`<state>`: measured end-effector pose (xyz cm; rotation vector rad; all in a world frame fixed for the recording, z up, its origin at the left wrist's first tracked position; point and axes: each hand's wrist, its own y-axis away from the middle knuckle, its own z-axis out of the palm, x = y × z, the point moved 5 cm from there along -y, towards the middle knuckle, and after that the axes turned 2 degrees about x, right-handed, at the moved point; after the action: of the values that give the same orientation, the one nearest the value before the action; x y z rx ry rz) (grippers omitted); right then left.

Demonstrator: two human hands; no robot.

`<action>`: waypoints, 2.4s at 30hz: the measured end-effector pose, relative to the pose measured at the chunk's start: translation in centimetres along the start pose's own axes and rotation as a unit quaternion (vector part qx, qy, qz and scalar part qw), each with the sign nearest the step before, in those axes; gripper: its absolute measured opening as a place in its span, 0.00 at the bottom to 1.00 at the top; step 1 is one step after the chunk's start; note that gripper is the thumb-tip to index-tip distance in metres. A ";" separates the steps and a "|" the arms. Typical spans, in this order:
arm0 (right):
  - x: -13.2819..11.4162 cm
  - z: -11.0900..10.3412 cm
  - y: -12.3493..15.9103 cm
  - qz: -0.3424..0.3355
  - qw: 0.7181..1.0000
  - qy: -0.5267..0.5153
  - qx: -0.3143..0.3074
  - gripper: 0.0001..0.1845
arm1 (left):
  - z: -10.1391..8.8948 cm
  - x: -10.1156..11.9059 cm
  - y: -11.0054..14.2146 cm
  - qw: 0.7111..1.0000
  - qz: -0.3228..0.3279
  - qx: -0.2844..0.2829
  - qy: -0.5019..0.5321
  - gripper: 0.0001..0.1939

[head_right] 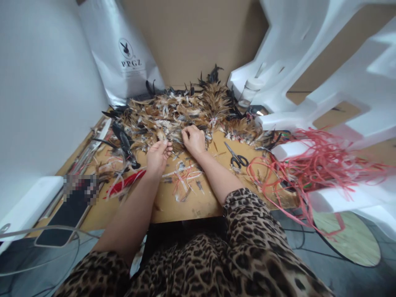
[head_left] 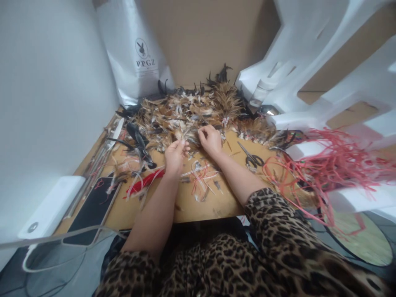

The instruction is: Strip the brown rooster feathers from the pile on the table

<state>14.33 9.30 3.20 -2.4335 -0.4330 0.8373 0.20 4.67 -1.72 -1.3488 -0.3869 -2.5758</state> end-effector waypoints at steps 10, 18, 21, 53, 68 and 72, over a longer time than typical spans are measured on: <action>-2.2 -0.2 0.4 -0.071 0.997 0.015 -0.006 0.16 | -0.1 0.4 -0.5 0.995 -0.037 -0.049 0.084 0.03; -4.5 0.3 0.9 -0.131 0.987 0.076 -0.043 0.16 | 0.4 2.0 0.1 0.997 0.057 -0.039 0.041 0.05; -4.2 0.3 1.0 -0.122 0.989 0.072 -0.038 0.17 | 0.4 1.8 0.1 0.997 0.052 -0.044 0.043 0.04; -2.9 1.7 1.7 0.190 0.744 -0.491 -0.410 0.18 | 0.5 2.9 0.2 0.986 -0.008 -0.167 0.017 0.03; -2.2 2.8 1.4 0.306 0.705 -0.593 -0.240 0.06 | -0.3 1.7 -0.7 0.995 -0.039 -0.095 0.009 0.01; -2.0 3.1 1.3 0.296 0.734 -0.580 -0.194 0.07 | -0.2 1.5 -0.5 0.996 -0.036 -0.083 -0.012 0.02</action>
<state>11.03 8.48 1.34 -2.0402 -0.2224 2.8048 -0.96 4.97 -0.62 -1.4447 -0.2333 -2.7055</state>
